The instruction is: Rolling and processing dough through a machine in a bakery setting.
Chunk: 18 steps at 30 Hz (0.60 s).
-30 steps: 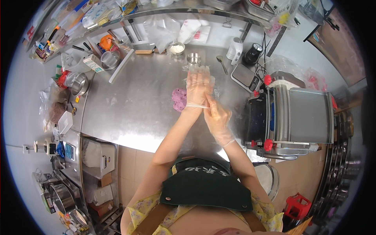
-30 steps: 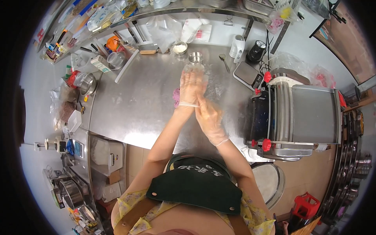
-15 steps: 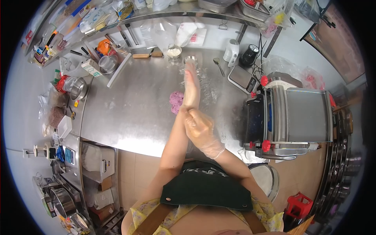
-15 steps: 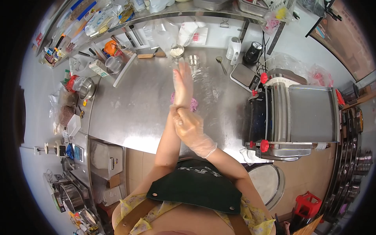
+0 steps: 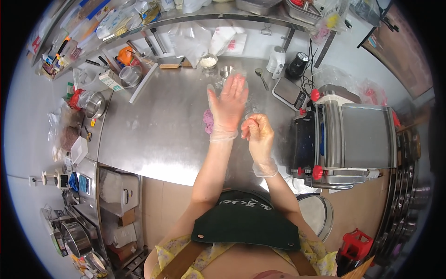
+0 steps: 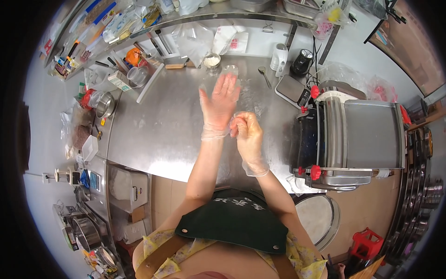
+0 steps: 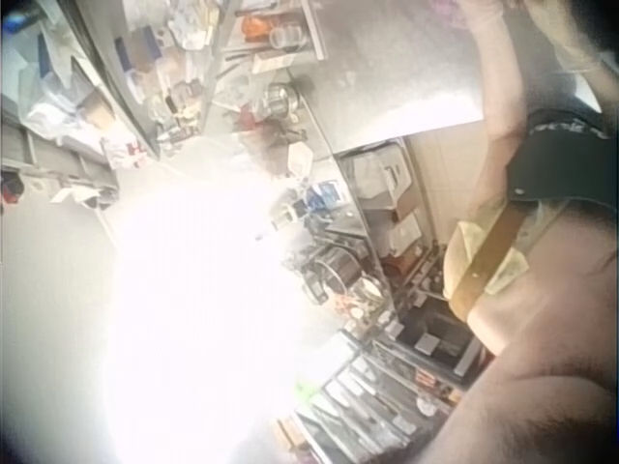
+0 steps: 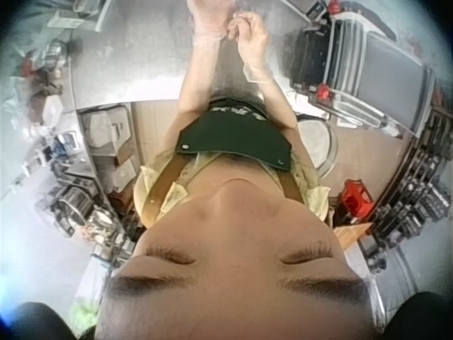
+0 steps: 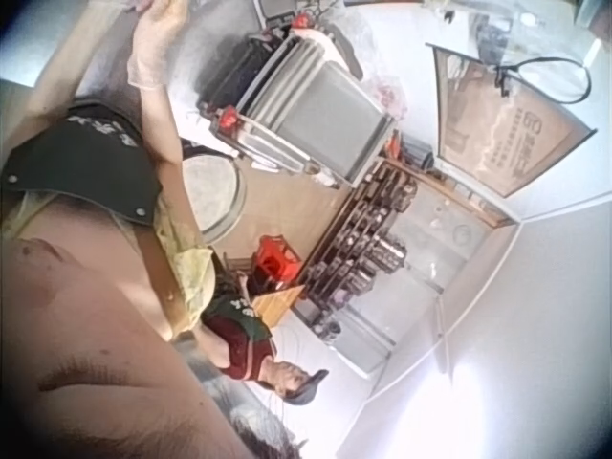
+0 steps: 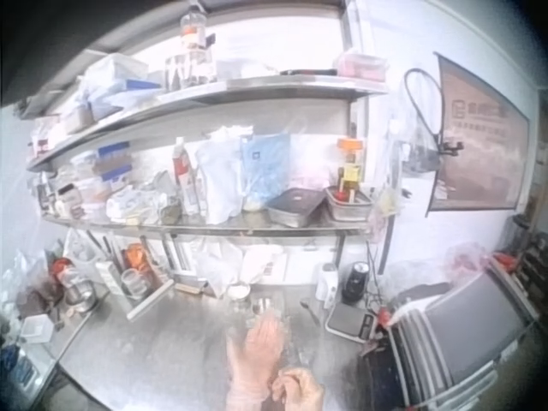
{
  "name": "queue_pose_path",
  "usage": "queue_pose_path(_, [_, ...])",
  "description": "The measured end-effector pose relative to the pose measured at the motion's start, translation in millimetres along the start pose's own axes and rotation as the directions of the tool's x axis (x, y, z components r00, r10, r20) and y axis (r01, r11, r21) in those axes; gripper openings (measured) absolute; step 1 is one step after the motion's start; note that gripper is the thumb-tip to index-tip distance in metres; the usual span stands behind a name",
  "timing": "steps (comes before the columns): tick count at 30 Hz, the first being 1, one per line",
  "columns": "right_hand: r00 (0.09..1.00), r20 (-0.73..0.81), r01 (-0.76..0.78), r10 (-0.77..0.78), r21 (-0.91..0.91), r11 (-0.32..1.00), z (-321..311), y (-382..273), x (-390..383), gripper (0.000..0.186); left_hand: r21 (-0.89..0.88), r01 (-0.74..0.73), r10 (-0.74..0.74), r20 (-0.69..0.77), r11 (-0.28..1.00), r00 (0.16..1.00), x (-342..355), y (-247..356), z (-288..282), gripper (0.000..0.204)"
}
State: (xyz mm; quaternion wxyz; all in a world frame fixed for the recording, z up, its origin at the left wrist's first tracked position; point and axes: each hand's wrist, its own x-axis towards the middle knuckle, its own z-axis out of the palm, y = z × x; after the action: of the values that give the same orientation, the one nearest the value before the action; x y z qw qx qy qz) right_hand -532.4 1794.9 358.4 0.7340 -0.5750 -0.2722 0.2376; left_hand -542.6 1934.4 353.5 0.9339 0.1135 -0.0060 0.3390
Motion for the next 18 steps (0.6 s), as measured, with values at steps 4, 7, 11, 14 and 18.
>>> queue_pose_path(4, [0.949, 0.147, 0.315, -0.281, -0.352, 0.881, 5.1, -5.4, -17.9, 0.027, 0.0, -0.043, 0.043, -0.103, 0.999, 0.994, -1.1, 2.3, -1.5, 0.087])
queue_pose_path(7, [0.884, 0.164, 0.46, -0.438, -0.478, 0.748, 7.6, 4.4, -15.7, 0.032, 0.015, -0.023, 0.025, -0.099, 1.0, 0.995, -0.3, -3.0, 0.0, 0.09])
queue_pose_path(11, [0.87, 0.037, 0.466, -0.492, -0.392, 0.793, 10.2, 12.0, -6.2, 0.022, -0.048, 0.004, -0.013, -0.177, 0.999, 0.984, 1.1, -7.2, -2.6, 0.089])
queue_pose_path(14, [0.994, 0.009, 0.111, -0.111, -0.005, 0.994, 1.3, 24.1, -16.6, 0.018, -0.073, -0.064, 0.045, -0.244, 0.995, 0.969, 3.0, -8.7, -5.9, 0.087])
queue_pose_path(18, [0.997, 0.077, -0.029, 0.019, 0.126, 0.992, -2.7, 31.1, -18.6, 0.027, -0.063, -0.074, 0.059, -0.212, 0.995, 0.975, 4.2, -8.4, -13.9, 0.082])
